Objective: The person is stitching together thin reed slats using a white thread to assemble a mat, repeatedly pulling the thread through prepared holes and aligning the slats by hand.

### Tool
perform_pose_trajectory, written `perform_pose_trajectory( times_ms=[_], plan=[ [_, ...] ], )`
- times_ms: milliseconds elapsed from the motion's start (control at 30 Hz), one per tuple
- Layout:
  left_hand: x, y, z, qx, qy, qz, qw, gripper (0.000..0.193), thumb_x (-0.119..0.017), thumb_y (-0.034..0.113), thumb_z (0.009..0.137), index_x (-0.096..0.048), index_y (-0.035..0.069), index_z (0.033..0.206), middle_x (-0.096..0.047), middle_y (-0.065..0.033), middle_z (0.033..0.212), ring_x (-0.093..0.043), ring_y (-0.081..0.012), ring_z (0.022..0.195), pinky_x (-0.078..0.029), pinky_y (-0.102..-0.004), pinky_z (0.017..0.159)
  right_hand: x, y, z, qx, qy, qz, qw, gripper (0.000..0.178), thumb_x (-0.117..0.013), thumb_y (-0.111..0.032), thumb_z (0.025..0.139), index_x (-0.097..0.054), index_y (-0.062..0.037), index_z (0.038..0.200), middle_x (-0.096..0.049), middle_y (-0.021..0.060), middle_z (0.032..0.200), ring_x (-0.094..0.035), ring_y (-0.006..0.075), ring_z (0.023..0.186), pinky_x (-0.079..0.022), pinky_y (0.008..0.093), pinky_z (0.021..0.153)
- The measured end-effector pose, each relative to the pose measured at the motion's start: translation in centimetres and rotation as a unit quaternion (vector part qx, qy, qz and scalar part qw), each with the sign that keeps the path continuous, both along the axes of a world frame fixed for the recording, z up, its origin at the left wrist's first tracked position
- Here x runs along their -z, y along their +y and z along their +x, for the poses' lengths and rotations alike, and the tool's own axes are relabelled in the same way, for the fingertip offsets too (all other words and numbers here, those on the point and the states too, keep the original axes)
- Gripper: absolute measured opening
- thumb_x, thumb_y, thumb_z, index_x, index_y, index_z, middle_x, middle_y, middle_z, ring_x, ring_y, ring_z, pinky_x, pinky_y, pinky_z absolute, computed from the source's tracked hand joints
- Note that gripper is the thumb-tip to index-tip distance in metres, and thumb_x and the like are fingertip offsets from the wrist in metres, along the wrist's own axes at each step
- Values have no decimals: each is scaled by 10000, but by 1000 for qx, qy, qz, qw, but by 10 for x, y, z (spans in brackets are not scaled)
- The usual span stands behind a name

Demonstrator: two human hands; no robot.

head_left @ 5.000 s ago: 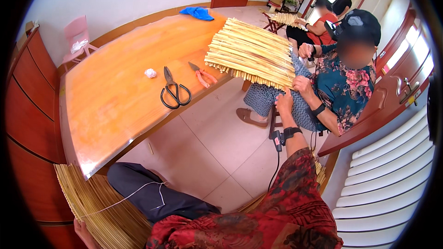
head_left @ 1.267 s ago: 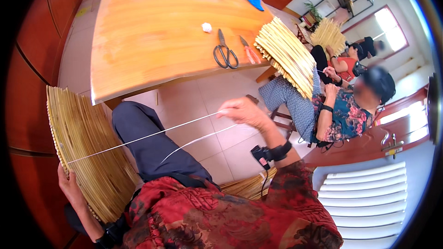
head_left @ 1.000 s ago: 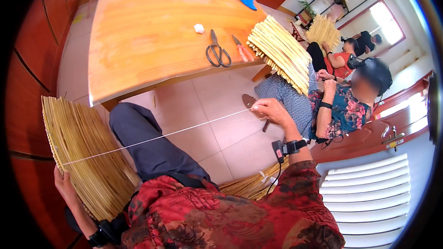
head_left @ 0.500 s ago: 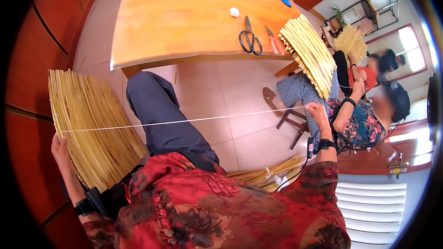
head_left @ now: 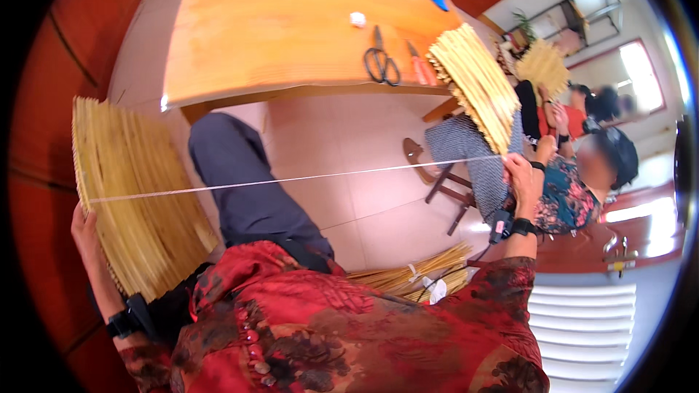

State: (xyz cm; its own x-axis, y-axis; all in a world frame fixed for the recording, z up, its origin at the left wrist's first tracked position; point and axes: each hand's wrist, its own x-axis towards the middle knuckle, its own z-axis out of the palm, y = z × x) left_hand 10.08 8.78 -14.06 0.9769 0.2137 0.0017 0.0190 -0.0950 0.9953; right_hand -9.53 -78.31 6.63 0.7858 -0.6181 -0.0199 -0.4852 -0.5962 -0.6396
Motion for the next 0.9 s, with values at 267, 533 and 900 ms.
perform_pose_trajectory(
  times_ms=[267,533,900],
  plan=[
    [11,14,5,25,2,67,997,370,-482,53,897,-499,-59,1249,-586,-107,1179,-546,-181,1071,-409,-302,937,8,9,15,36,53,-113,992,190,-719,-222,775,-679,-37,757,-605,25,604,-545,103,505,-439,249,476],
    [25,30,2,10,12,20,1000,367,-472,67,910,-488,-63,1252,-589,-112,1167,-565,-185,1026,-431,-292,895,75,9,-25,29,132,7,991,156,-738,-200,774,-666,-69,731,-545,-17,554,-445,57,431,-331,237,390],
    [16,32,3,-1,26,18,1000,352,-499,112,918,-516,-62,1223,-608,-97,1109,-580,-165,965,-452,-282,838,90,34,-19,181,-188,328,908,139,-646,-134,860,-563,-35,910,-620,69,824,-666,223,703,-567,309,561]
  ],
)
